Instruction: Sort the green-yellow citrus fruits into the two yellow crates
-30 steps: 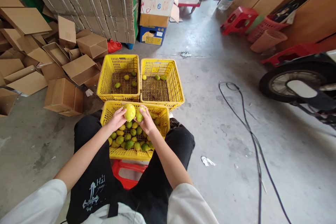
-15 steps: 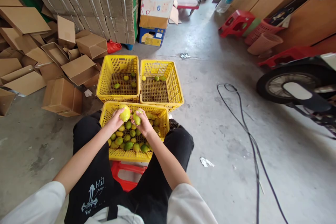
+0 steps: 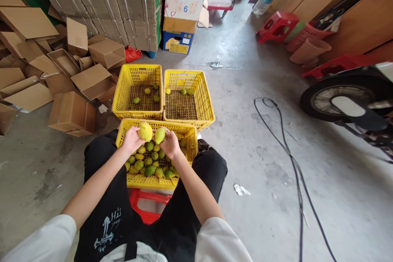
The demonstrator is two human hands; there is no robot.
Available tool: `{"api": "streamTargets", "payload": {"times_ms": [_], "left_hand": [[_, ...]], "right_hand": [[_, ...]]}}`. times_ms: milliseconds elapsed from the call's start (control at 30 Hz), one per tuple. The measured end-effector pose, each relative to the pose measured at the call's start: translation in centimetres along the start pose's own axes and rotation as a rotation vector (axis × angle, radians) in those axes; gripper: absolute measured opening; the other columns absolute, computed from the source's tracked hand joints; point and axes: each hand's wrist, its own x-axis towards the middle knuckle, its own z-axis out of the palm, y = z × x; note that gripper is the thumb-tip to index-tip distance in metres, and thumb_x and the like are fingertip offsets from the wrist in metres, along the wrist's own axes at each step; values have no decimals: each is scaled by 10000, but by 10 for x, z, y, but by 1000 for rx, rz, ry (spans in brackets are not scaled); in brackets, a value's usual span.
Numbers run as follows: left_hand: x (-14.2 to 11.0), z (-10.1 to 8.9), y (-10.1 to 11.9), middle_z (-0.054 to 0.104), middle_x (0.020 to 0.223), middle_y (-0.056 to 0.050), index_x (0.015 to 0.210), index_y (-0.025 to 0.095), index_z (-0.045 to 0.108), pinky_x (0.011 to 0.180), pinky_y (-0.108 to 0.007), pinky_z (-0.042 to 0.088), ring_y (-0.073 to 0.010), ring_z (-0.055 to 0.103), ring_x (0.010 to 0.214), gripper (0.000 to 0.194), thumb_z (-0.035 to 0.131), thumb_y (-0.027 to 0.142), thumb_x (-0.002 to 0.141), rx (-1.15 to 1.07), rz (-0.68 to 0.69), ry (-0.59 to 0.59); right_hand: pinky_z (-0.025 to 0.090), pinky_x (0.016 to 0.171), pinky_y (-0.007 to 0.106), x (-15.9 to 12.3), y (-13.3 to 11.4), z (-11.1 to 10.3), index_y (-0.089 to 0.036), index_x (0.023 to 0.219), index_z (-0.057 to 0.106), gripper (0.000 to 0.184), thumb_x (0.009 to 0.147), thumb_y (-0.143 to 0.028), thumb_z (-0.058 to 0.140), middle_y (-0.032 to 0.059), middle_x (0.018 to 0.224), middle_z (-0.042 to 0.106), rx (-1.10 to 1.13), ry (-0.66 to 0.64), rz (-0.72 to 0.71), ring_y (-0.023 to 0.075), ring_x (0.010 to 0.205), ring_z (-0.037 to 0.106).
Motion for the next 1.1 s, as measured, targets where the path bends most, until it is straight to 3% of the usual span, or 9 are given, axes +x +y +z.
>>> {"api": "streamTargets", "payload": {"times_ms": [167, 333, 500, 700, 833, 967, 1100], "left_hand": [[0, 1, -3, 771, 1030, -121, 1083, 166, 671, 913, -433, 621, -293, 747, 1045, 317, 746, 316, 814, 45, -15, -14], [-5, 2, -14, 765, 972, -114, 1004, 160, 689, 865, -397, 637, -286, 762, 1008, 364, 879, 323, 739, 91, -86, -86], [-5, 4, -17, 782, 982, -110, 1015, 167, 702, 917, -465, 649, -303, 776, 1015, 328, 856, 259, 740, 59, -97, -101], [-4, 6, -7, 788, 1036, -171, 1171, 112, 697, 922, -518, 648, -351, 767, 1053, 404, 630, 345, 848, -70, -97, -16], [-7, 10, -2, 785, 1055, -164, 1218, 107, 667, 944, -476, 639, -318, 766, 1055, 377, 596, 295, 899, -73, -77, 10], [-10, 11, -6, 770, 968, -105, 1097, 145, 664, 860, -374, 654, -237, 771, 900, 246, 712, 276, 894, -35, -69, 33], [-12, 9, -11, 744, 913, -59, 1094, 181, 664, 750, -327, 657, -197, 753, 790, 299, 793, 245, 832, 7, -94, 59]], "right_hand": [[641, 763, 384, -1, 0, 3, -260, 972, 657, 309, 760, -419, 816, 16, 854, 742, -72, 43, -12, 237, 864, 728], [635, 703, 320, -3, 0, 1, -241, 960, 668, 351, 702, -358, 874, -14, 802, 716, -49, 81, 8, 169, 713, 691], [644, 708, 331, -3, -2, 4, -244, 931, 651, 353, 706, -377, 889, -12, 839, 735, -52, 87, -12, 183, 751, 712], [669, 778, 436, -4, -6, 5, -267, 990, 660, 315, 744, -421, 782, 45, 924, 769, 23, 1, -3, 286, 966, 750], [664, 851, 469, -3, -9, 4, -262, 1005, 673, 351, 704, -392, 798, 63, 975, 779, 40, -9, -34, 319, 1064, 735], [656, 766, 346, -5, -6, 3, -249, 952, 656, 297, 767, -393, 838, 14, 872, 743, 1, 38, -45, 213, 852, 727], [580, 618, 220, -8, -1, 3, -243, 931, 614, 348, 710, -256, 882, -35, 807, 687, 34, 31, -16, 120, 693, 649]]}}
